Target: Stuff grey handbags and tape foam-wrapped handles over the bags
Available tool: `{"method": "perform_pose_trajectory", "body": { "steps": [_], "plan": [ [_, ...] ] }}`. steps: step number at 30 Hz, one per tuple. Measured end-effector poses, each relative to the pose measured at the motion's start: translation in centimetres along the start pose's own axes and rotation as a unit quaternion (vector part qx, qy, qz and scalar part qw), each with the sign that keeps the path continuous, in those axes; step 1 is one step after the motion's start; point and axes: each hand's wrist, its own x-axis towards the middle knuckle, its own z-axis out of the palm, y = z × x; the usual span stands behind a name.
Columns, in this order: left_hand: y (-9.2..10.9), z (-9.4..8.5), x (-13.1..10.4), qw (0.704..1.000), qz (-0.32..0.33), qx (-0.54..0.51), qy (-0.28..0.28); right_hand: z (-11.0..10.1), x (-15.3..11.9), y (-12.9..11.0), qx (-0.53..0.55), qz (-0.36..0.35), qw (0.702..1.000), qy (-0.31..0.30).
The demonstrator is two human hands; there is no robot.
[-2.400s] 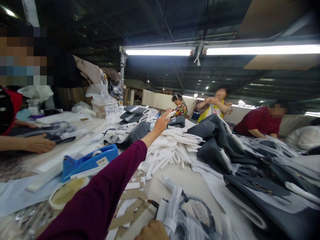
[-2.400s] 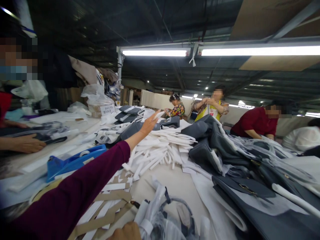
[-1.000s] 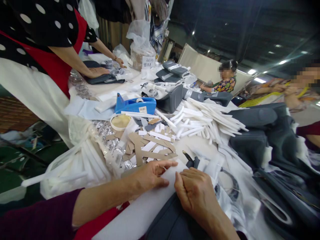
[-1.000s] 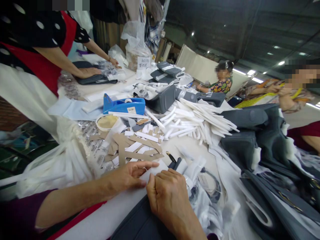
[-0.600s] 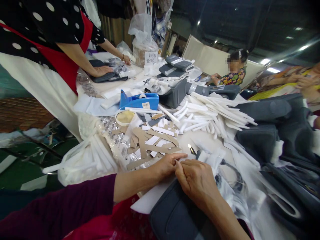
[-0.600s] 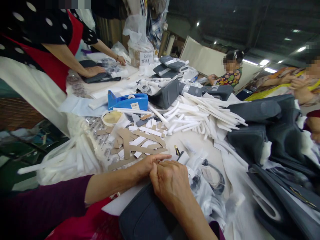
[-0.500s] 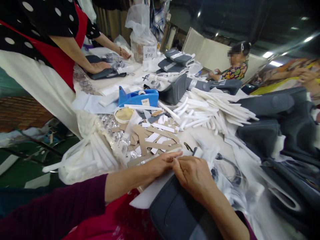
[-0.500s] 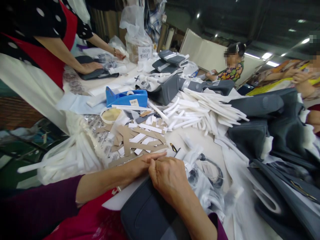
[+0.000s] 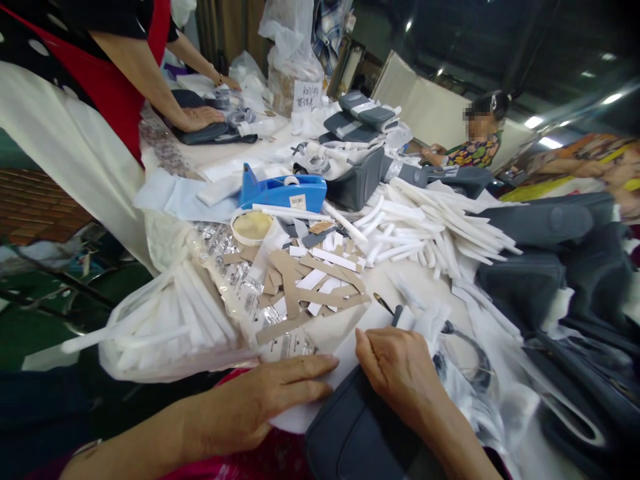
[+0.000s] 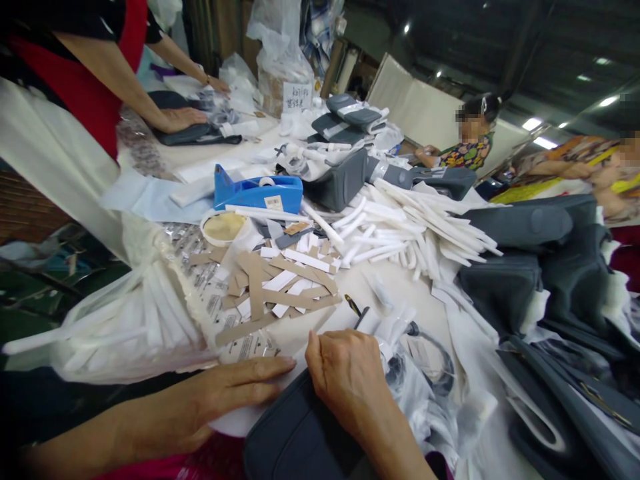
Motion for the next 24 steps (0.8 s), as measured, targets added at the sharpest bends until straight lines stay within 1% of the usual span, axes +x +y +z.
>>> {"method": "perform_pose_trajectory", "body": {
  "steps": [3, 5, 10, 15, 17, 22, 24],
  "plan": [
    [-0.2, -0.6, 0.8, 0.997, 0.017, -0.071, 0.004, -0.1, 0.0, 0.0, 0.020, -0.001, 1.000, -0.012],
    [-0.2, -1.3, 0.8, 0.995, 0.015, -0.094, 0.003, -0.1, 0.0, 0.0, 0.030, 0.005, 0.999, -0.023],
    [0.1, -2.5, 0.7, 0.994, 0.016, -0.111, -0.021, -0.3, -0.1, -0.1, 0.039, 0.014, 0.998, -0.038],
    [0.6, -2.9, 1.4, 0.991, 0.015, -0.128, -0.046, -0.4, 0.0, -0.1, 0.030, 0.007, 0.999, -0.028],
    [0.6, -2.6, 1.7, 0.990, 0.008, -0.139, -0.036, -0.3, 0.1, -0.1, 0.011, 0.014, 0.999, -0.033],
    [0.4, -1.5, 1.4, 0.983, -0.042, -0.176, 0.042, 0.2, 0.3, -0.2, -0.033, 0.028, 0.998, -0.049],
    [0.3, -1.5, 1.3, 0.983, -0.035, -0.178, 0.036, 0.2, 0.4, -0.2, -0.039, 0.030, 0.998, -0.050]
  ]
}}
